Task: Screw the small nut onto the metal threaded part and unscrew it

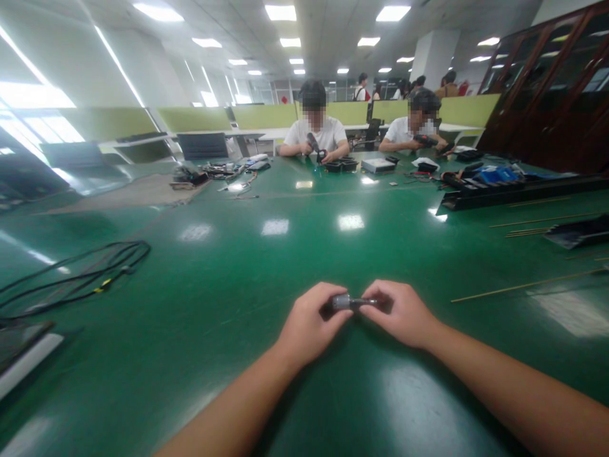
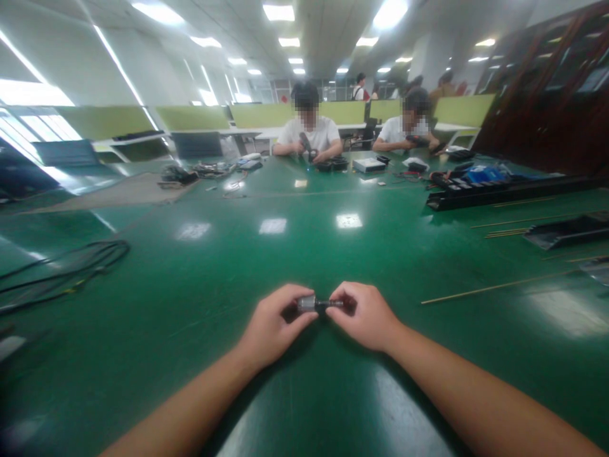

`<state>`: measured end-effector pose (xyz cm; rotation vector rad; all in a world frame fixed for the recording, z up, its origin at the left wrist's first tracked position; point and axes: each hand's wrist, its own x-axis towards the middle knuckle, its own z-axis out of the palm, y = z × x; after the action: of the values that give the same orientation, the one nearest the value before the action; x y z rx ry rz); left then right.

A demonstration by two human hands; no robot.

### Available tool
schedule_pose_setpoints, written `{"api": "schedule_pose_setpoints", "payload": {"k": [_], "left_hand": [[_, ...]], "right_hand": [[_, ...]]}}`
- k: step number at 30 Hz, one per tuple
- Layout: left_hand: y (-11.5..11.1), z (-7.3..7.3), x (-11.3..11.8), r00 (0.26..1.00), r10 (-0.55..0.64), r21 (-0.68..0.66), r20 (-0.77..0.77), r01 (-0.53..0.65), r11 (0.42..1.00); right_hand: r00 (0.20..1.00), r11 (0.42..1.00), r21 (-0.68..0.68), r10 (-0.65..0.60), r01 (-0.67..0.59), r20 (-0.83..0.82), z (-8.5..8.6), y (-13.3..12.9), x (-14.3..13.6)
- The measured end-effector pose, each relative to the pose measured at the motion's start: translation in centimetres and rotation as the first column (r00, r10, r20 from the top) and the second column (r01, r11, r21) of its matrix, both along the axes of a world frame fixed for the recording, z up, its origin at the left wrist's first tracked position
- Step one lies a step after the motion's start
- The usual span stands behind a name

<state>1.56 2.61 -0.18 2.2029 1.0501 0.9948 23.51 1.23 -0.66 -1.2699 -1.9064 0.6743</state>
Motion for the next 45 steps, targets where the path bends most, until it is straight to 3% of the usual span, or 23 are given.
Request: {"api": "schedule_pose_setpoints", "payload": {"k": [45], "left_hand": [[0.25, 0.19, 0.15, 0.994, 0.105, -0.029, 0.020, -0.104, 0.994]], "right_hand": [[0.993, 0.993, 0.021, -0.119, 0.119, 0.011, -0.01, 0.30, 0.21]]}}
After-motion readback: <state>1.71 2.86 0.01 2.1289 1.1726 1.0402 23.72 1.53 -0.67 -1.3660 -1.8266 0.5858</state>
